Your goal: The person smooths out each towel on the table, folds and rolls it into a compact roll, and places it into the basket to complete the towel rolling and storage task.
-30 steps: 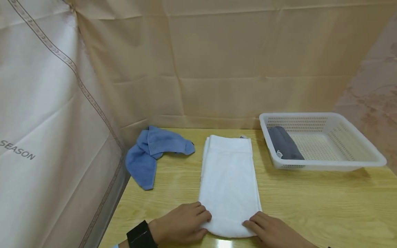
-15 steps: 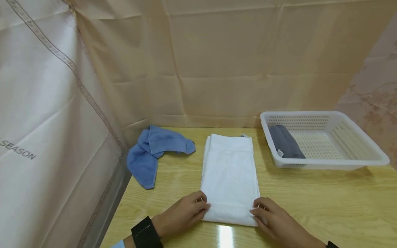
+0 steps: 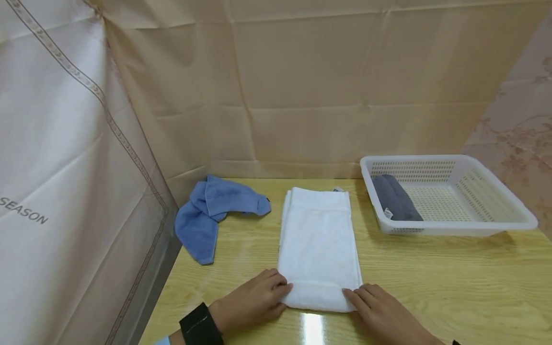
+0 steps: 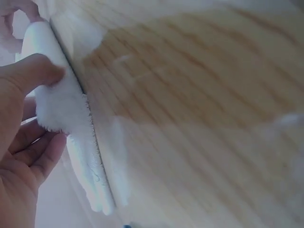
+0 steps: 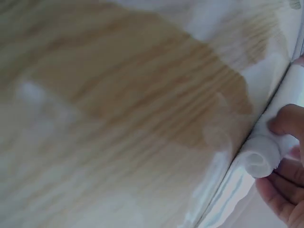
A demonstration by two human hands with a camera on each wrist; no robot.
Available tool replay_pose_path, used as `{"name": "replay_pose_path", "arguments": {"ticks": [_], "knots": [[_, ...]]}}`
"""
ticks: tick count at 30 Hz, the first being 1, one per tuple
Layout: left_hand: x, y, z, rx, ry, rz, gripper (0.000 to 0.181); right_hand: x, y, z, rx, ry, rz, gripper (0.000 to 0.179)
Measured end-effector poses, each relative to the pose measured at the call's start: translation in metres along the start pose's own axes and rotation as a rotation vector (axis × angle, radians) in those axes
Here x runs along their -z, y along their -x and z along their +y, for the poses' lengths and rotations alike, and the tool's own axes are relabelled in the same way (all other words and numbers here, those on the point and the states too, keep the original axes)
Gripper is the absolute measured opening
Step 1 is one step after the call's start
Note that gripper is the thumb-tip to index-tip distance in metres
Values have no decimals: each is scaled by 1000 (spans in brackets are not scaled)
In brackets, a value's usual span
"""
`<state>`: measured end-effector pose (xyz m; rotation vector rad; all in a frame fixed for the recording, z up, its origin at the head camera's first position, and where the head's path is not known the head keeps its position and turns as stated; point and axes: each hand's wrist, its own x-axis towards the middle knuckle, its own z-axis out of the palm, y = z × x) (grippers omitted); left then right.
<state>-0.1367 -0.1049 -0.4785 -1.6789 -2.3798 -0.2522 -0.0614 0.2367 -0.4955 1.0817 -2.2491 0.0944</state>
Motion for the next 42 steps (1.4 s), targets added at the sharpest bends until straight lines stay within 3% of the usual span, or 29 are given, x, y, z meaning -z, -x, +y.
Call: {"name": "replay_pose_path", "arguments": {"ticks": [4, 8, 11, 13, 16, 19, 22, 25, 27, 31, 35, 38, 42], "knots": [[-2, 1, 0, 66, 91, 22, 32, 2, -1, 2, -94, -65, -2, 43], [-5, 1, -2, 153, 312, 19, 32, 4, 0, 7, -291, -300, -68, 13], [-8, -2, -4, 219, 452, 38, 31, 6, -2, 12, -467, -521, -135, 27], [-11, -5, -7, 254, 495, 69, 29, 6, -5, 16, -543, -623, -147, 26], [-12, -11, -11, 295, 514, 110, 26, 3, -8, 22, -591, -659, -129, 23], [-11, -15, -14, 288, 454, 127, 23, -1, -10, 25, -543, -550, -83, 24], [-10, -16, -15, 232, 315, 121, 23, -5, -11, 25, -408, -360, -28, 11], [-7, -17, -15, 150, 151, 86, 23, -6, -11, 21, -266, -196, 6, 39], [-4, -18, -13, 102, 83, 41, 25, -5, -11, 16, -186, -141, 2, 56], [1, -16, -7, 36, -24, -20, 39, -3, -11, 7, -98, -66, -8, 53], [-1, -13, -3, 32, -127, -12, 46, -3, -11, 6, -63, -20, -35, 54], [-4, -14, -3, 59, -122, 14, 45, -3, -11, 9, -57, 7, -43, 59], [-9, -14, -5, 142, 60, 46, 43, -2, -11, 14, -189, -75, -104, 31]]}}
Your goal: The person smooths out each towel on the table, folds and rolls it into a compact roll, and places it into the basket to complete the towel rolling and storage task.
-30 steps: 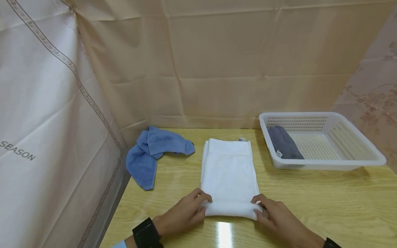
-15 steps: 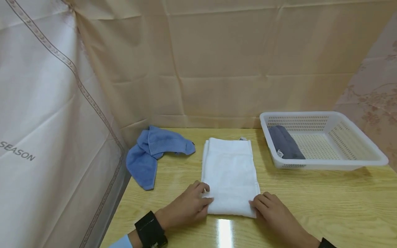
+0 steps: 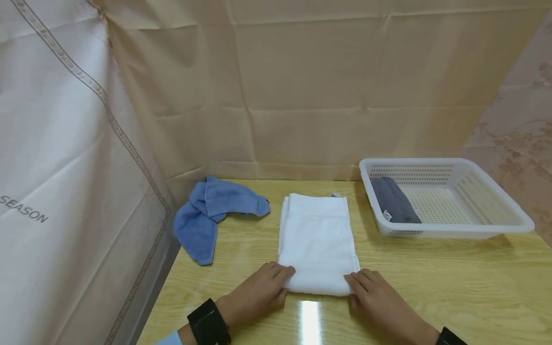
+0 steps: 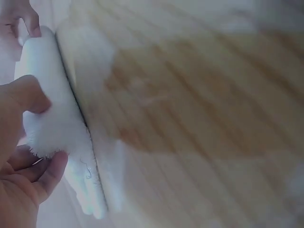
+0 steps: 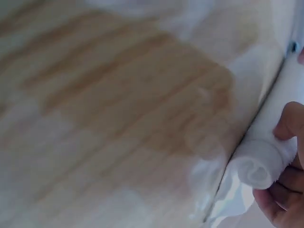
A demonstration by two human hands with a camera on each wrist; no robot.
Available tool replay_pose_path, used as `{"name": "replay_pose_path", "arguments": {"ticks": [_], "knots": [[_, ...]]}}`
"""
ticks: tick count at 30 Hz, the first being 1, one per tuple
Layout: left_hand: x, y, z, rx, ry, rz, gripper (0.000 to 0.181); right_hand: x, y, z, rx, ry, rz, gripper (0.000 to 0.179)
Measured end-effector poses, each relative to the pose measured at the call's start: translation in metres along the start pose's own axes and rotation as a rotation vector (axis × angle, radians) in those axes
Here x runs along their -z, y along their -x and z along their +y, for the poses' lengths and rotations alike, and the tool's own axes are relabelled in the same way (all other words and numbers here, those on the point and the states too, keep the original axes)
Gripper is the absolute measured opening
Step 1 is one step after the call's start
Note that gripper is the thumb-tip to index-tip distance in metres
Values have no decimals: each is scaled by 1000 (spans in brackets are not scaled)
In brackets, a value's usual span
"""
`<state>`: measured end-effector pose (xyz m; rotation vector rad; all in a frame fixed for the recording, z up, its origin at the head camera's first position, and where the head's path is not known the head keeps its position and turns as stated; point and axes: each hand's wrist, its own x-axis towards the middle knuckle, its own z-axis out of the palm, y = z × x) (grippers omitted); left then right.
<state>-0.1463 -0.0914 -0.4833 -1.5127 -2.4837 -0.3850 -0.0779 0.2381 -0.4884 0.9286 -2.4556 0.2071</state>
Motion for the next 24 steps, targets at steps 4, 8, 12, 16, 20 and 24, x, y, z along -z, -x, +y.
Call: {"name": "replay_pose_path", "arguments": {"ticks": [4, 8, 12, 16, 20, 24], "knots": [[-3, 0, -4, 83, 197, 8, 36, 1, -5, 8, -183, -197, -69, 34], [-4, -3, -7, 199, 369, 21, 29, 1, -11, 19, -309, -469, -120, 30], [-4, -8, -12, 279, 478, 64, 26, 0, -15, 28, -388, -638, -162, 20], [-3, -13, -16, 295, 504, 91, 23, -2, -18, 32, -388, -620, -124, 15], [-2, -16, -18, 298, 518, 99, 20, -6, -18, 29, -290, -423, -12, 22], [-3, -16, -18, 234, 426, 99, 21, -6, -17, 23, -128, -160, 66, 33]]}}
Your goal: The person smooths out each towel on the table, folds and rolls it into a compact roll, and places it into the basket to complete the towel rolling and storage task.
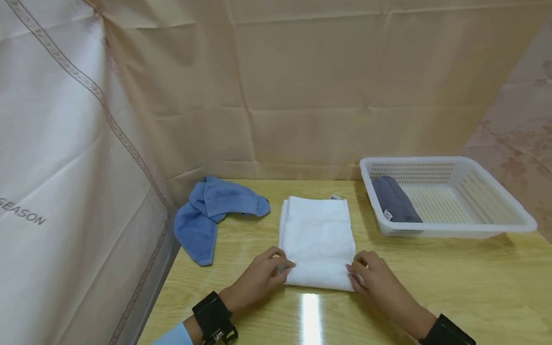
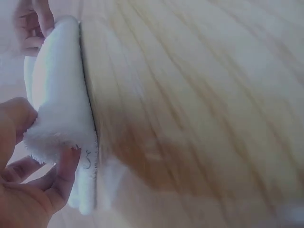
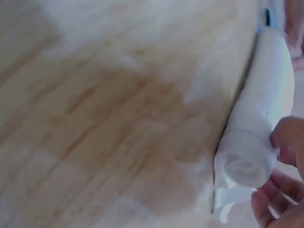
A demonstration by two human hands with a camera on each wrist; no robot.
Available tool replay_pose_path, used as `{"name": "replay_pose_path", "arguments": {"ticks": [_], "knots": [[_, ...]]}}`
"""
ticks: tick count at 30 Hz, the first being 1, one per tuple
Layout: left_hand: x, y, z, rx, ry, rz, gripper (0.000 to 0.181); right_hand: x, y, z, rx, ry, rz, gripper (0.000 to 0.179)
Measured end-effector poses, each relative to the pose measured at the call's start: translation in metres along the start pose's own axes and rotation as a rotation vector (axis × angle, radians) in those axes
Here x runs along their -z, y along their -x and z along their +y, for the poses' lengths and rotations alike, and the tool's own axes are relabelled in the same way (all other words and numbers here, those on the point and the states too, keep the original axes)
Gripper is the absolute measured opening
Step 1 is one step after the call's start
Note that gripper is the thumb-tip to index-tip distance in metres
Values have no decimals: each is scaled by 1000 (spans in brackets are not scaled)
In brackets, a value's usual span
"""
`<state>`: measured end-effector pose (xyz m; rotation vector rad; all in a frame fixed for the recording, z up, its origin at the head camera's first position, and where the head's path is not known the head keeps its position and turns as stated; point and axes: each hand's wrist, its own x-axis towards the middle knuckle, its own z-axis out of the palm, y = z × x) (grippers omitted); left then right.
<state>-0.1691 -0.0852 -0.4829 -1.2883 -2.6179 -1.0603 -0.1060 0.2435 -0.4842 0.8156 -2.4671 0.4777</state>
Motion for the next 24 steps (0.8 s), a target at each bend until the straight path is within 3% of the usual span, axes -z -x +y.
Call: {"name": "replay_pose_path", "arguments": {"ticks": [4, 6, 9, 13, 15, 19, 22, 24], "knots": [[0, 3, 1, -121, -235, 8, 26, 6, 5, -9, 88, 109, -50, 43], [1, 5, 1, -184, -343, 7, 35, 8, 9, -13, 116, 143, -71, 38], [1, 8, 1, -246, -413, -9, 44, 8, 12, -14, 172, 189, -72, 33], [3, 9, 0, -299, -426, 3, 42, 5, 11, -12, 220, 236, -42, 64], [4, 9, 0, -301, -406, 8, 42, 4, 11, -10, 230, 257, -38, 65], [5, 8, 0, -241, -333, -24, 38, 4, 10, -8, 148, 184, -68, 30], [6, 7, 1, -144, -249, -68, 36, 6, 8, -6, 38, 79, -99, 40], [8, 5, 3, -82, -182, -96, 35, 10, 6, -5, -50, 2, -137, 38]]}}
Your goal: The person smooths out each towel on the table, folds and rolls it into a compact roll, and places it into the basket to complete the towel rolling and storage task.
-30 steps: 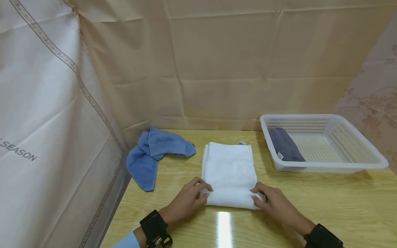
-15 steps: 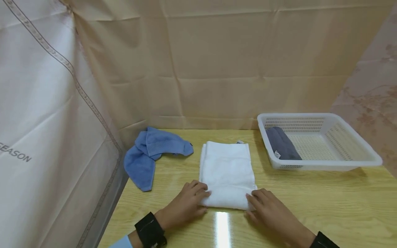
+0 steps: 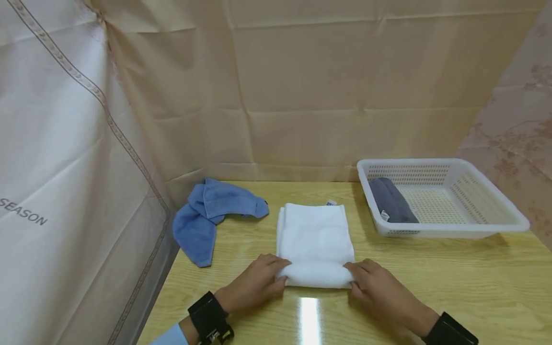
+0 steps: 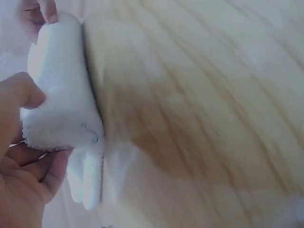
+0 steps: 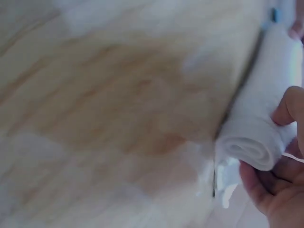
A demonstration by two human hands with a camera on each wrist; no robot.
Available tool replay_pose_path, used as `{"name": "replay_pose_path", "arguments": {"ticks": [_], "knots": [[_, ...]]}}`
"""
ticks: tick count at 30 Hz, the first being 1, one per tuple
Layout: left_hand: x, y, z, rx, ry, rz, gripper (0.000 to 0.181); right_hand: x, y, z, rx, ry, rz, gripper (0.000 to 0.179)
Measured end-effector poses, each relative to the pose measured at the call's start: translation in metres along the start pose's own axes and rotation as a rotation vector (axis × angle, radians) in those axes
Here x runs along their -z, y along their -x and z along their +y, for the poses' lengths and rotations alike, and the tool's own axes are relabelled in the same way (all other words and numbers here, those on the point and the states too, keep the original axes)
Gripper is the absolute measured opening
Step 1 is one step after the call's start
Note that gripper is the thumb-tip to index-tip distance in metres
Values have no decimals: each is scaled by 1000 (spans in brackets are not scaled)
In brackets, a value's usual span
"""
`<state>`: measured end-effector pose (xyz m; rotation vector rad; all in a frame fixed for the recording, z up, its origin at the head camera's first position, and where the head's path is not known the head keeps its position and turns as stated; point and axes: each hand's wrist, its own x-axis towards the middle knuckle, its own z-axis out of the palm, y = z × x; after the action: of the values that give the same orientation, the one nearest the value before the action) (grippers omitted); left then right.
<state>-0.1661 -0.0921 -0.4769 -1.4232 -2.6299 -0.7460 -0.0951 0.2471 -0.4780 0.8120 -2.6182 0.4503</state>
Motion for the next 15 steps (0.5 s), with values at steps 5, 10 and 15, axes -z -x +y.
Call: {"name": "replay_pose_path", "arguments": {"ticks": [5, 10, 15], "knots": [[1, -6, 0, 145, 220, -23, 34, 8, -6, 9, -188, -322, -123, 31], [-1, -8, 0, 188, 305, 79, 20, 6, -10, 16, -231, -458, -107, 21], [-3, -6, -4, 42, 109, 171, 20, 3, -13, 14, -252, -343, -63, 15]]}}
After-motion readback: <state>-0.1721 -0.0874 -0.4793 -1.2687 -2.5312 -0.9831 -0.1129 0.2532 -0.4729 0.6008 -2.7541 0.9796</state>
